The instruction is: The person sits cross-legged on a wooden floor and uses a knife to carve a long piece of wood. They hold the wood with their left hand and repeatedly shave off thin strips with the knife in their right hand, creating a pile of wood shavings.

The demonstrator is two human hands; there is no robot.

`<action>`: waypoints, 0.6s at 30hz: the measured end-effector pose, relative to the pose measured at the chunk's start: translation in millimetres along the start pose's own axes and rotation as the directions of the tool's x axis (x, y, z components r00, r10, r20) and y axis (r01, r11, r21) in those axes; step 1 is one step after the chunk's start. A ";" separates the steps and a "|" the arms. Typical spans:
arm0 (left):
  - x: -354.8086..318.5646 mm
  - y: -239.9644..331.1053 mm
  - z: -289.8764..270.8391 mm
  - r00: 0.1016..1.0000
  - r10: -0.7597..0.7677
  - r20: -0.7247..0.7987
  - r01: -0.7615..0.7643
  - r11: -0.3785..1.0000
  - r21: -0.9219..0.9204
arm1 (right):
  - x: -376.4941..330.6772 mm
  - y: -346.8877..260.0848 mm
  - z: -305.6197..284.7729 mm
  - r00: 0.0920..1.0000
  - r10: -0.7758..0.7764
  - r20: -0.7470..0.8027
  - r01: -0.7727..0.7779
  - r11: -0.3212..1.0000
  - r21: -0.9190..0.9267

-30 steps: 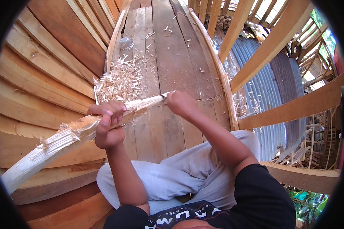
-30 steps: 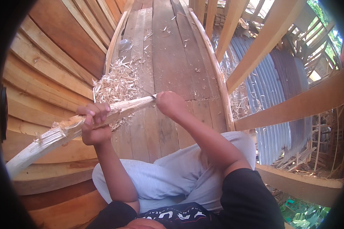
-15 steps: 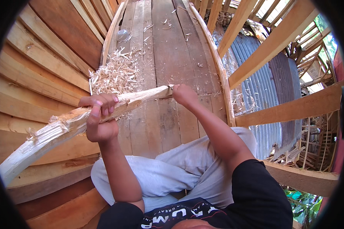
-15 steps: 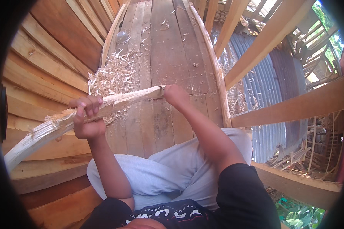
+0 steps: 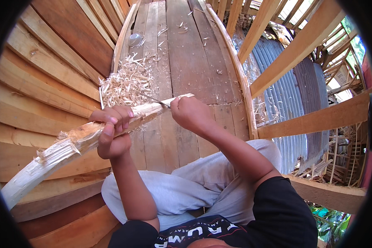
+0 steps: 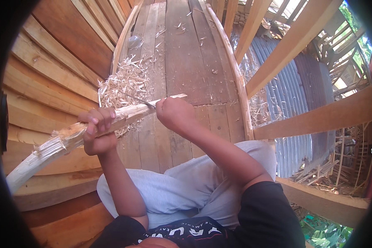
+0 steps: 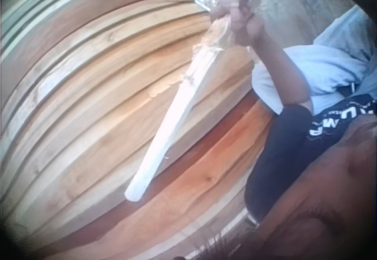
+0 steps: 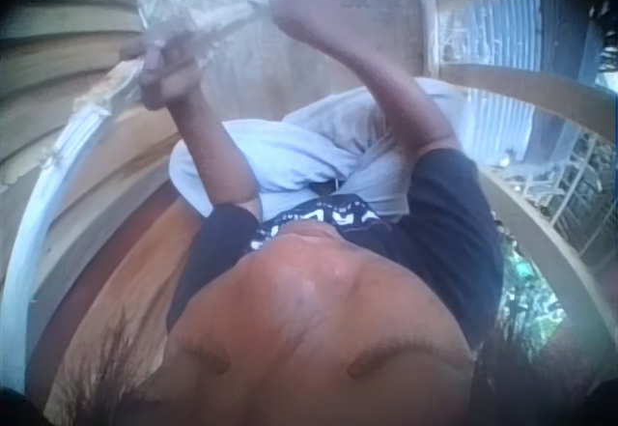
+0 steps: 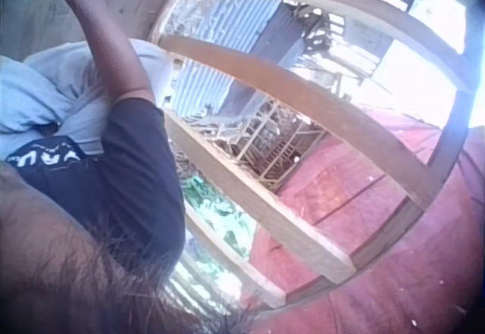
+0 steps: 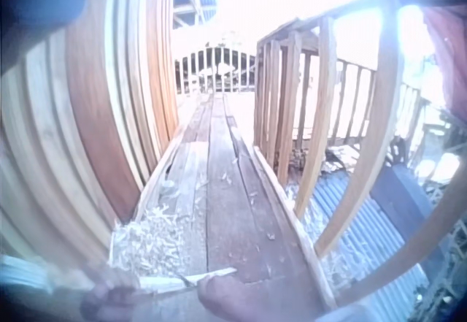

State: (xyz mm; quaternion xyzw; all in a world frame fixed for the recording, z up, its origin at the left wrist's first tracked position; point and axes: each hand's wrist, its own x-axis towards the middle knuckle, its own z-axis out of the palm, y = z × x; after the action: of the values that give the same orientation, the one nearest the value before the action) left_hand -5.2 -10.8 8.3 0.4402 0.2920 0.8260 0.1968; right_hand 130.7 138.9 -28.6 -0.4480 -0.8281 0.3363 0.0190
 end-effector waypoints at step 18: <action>4.7 1.2 0.3 0.989 0.018 0.145 -0.009 0.998 -0.064 | -0.2 11.6 2.4 0.999 -0.028 -0.016 0.026 0.991 -0.135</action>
State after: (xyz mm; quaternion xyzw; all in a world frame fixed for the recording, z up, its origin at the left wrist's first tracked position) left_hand -7.6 -8.9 12.1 0.4949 0.2474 0.8017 0.2260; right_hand 138.4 141.8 -37.1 -0.4399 -0.8548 0.2753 0.0006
